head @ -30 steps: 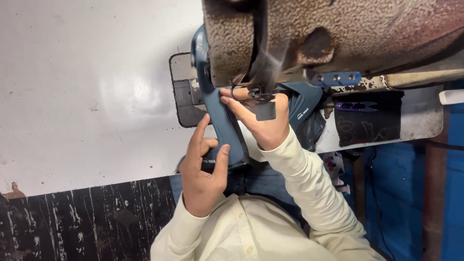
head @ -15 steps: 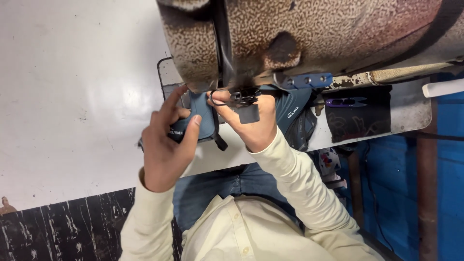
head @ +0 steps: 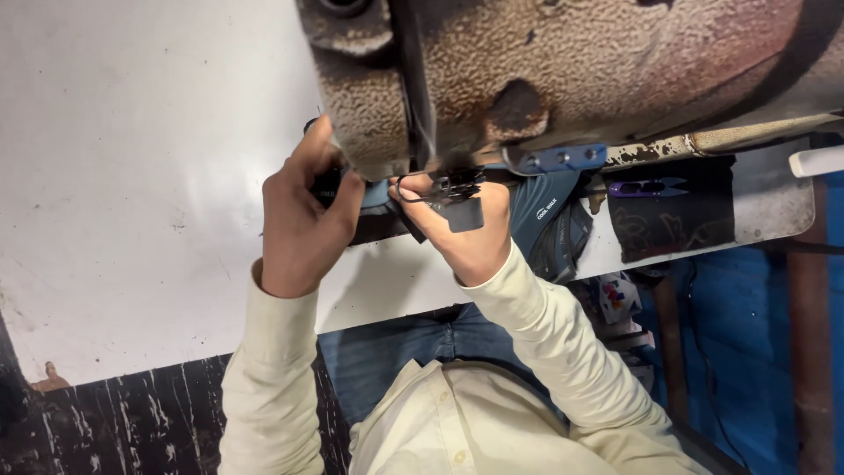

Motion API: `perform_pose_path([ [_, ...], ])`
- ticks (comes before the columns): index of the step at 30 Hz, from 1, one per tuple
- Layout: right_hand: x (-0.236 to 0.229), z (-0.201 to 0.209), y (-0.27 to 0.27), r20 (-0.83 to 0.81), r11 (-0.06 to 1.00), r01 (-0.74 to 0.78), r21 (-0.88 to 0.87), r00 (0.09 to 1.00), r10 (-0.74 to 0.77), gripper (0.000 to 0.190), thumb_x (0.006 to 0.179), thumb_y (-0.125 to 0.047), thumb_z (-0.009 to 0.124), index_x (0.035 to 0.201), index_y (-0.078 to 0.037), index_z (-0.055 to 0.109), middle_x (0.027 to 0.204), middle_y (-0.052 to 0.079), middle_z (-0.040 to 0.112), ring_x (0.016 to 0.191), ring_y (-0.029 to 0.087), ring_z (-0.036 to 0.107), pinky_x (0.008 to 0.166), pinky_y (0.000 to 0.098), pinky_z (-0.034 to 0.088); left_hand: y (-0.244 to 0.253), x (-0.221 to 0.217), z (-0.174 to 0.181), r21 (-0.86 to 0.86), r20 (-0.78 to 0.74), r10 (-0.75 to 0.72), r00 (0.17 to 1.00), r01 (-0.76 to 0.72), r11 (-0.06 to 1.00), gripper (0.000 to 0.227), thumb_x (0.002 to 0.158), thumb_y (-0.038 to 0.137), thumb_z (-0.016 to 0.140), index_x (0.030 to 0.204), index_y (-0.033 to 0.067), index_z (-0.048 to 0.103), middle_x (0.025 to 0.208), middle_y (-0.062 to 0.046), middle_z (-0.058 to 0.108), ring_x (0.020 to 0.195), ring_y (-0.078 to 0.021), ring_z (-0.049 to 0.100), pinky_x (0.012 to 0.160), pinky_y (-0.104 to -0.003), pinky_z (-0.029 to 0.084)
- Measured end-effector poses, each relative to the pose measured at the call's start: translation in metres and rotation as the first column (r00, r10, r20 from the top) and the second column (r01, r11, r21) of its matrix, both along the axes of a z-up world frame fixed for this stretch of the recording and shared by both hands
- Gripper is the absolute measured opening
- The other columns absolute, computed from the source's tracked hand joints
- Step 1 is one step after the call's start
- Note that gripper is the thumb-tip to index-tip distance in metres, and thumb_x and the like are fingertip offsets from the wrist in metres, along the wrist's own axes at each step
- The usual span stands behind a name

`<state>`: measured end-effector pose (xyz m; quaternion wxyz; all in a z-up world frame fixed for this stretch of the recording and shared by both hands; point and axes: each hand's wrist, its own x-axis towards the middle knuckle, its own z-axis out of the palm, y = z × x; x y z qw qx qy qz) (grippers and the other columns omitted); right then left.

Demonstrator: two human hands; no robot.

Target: Stitching together various components of a shoe upper using an industrial sewing machine.

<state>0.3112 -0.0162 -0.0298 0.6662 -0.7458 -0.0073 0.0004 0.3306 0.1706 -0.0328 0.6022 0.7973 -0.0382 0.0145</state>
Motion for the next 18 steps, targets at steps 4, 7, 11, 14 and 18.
perform_pose_path([
  [4, 0.006, -0.008, -0.01, 0.255, 0.99, -0.025, -0.135, 0.965, 0.059, 0.013, 0.094, -0.004, 0.08, 0.105, 0.003, 0.076, 0.093, 0.007, 0.078, 0.084, 0.012, 0.074, 0.076, 0.0258, 0.059, -0.011, 0.015, 0.008, -0.131, 0.025, -0.062, 0.998, 0.065, 0.989, 0.045, 0.107, 0.003, 0.065, 0.15, -0.0014, 0.052, 0.118, -0.009, 0.076, 0.107, -0.0083, 0.067, 0.093, -0.025, 0.054],
  [7, 0.007, -0.006, -0.009, -0.017, 0.99, -0.048, 0.134, 0.999, 0.05, 0.013, 0.095, -0.004, 0.076, 0.105, 0.004, 0.072, 0.091, 0.006, 0.077, 0.083, 0.014, 0.075, 0.076, 0.0261, 0.062, -0.014, 0.022, 0.014, -0.203, 0.051, -0.049, 0.998, 0.058, 0.977, 0.046, 0.108, 0.005, 0.065, 0.15, 0.0001, 0.049, 0.126, -0.009, 0.074, 0.113, -0.0078, 0.066, 0.097, -0.025, 0.053],
  [11, 0.01, -0.042, -0.012, -0.224, 0.946, 0.07, 0.316, 0.975, 0.003, 0.011, 0.095, -0.002, 0.072, 0.104, 0.004, 0.069, 0.089, 0.007, 0.076, 0.078, 0.016, 0.075, 0.069, 0.0293, 0.063, -0.006, 0.028, -0.003, -0.177, 0.045, -0.087, 0.995, 0.094, 0.98, 0.048, 0.102, 0.006, 0.063, 0.144, 0.001, 0.039, 0.115, -0.004, 0.073, 0.108, -0.0072, 0.066, 0.094, -0.023, 0.05],
  [14, 0.015, -0.08, -0.033, -0.062, 0.96, -0.016, 0.28, 0.997, 0.034, 0.016, 0.093, 0.003, 0.069, 0.108, 0.003, 0.069, 0.099, 0.008, 0.075, 0.089, 0.017, 0.075, 0.084, 0.0303, 0.064, -0.006, 0.024, -0.036, -0.369, -0.152, -0.144, 0.978, 0.079, 0.926, 0.04, 0.106, 0.005, 0.064, 0.146, 0.0003, 0.057, 0.123, -0.004, 0.072, 0.104, -0.0068, 0.061, 0.088, -0.023, 0.049],
  [18, 0.008, -0.111, -0.064, -0.017, 0.963, 0.152, 0.221, 0.988, -0.152, 0.008, 0.101, 0.002, 0.07, 0.108, 0.001, 0.067, 0.097, 0.006, 0.069, 0.084, 0.012, 0.066, 0.078, 0.0247, 0.055, -0.022, 0.014, -0.044, -0.349, -0.038, -0.034, 0.999, 0.019, 0.937, 0.035, 0.107, 0.002, 0.062, 0.142, -0.0008, 0.056, 0.124, -0.002, 0.069, 0.109, -0.007, 0.061, 0.094, -0.023, 0.05],
])
